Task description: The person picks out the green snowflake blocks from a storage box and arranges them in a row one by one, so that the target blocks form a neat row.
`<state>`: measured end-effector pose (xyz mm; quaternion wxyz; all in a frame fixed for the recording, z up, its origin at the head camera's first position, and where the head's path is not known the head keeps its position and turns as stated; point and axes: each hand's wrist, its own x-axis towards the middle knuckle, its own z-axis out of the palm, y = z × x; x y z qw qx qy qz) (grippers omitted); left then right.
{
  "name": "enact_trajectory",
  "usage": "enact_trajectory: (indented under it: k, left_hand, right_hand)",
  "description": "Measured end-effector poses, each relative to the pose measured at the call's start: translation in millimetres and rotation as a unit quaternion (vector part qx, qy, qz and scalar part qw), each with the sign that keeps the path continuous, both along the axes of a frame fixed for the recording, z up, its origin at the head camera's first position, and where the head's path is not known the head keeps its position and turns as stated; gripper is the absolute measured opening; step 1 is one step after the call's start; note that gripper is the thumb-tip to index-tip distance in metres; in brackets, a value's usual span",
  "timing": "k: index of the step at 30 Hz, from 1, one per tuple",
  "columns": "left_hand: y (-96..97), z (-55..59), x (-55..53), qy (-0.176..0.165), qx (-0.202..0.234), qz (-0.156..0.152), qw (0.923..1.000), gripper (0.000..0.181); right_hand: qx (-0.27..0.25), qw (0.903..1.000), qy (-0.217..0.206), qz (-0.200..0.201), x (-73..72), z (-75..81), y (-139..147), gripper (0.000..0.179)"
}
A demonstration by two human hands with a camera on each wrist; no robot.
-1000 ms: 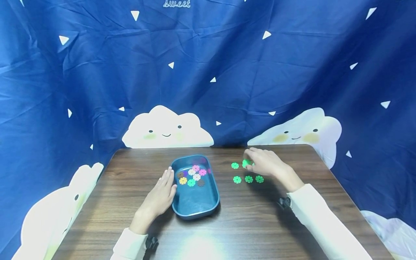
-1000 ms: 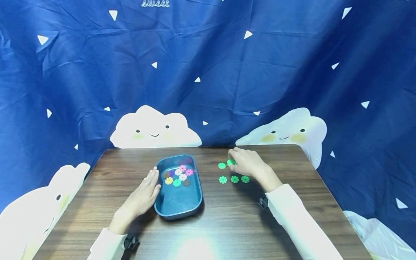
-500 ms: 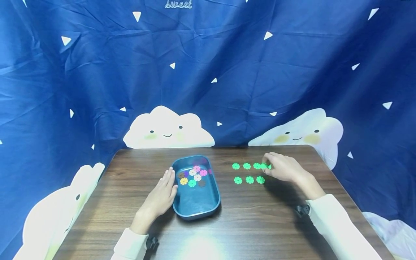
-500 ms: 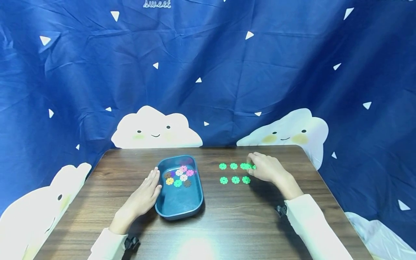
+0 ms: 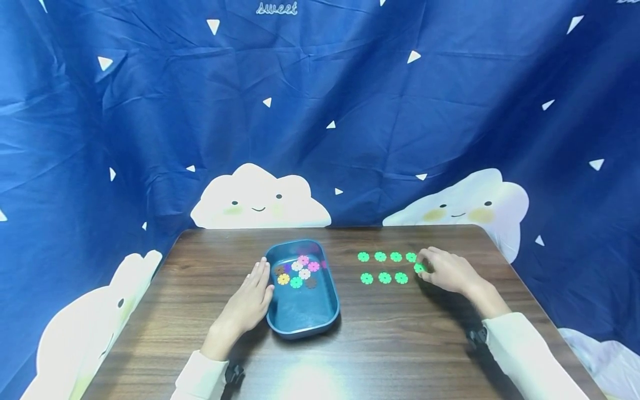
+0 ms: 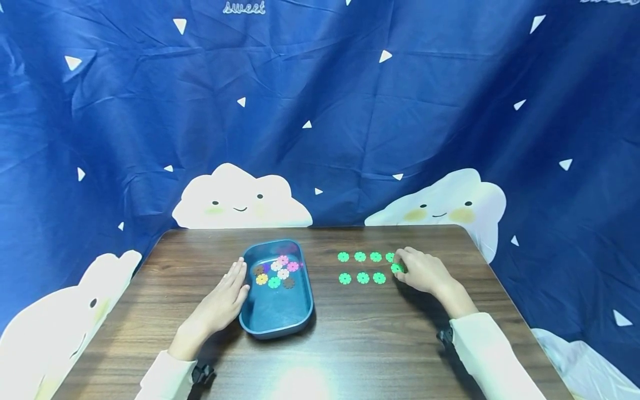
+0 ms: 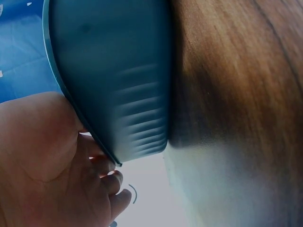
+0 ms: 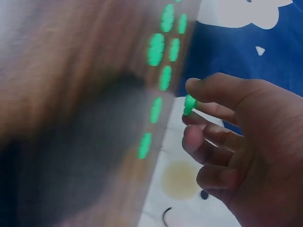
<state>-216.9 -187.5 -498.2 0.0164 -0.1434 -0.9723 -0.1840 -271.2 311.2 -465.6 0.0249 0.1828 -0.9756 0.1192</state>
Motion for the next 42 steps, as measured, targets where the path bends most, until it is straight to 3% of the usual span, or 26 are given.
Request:
enact_trajectory:
  k: [7,14,42]
  left_hand:
    - [1.4,0.6,0.2,-0.001,0.000,0.000,1.0000,0.064]
    - [2.1,1.4,0.2,0.000,-0.001,-0.001,1.0000,0.064]
    - [1.3,2.2,1.9,0.002,-0.002,0.000,1.0000,0.063]
  right_hand:
    - [-0.009,0.9999,-0.005,0.002,-1.7,-22.2,6,0.023]
    - [-0.016,0.9997,-0.019,-0.005,-2.4,-33.9,8,0.025]
    - [-0.020,0.9993,-0.026,-0.014,-1.4,-43.2,7,0.021]
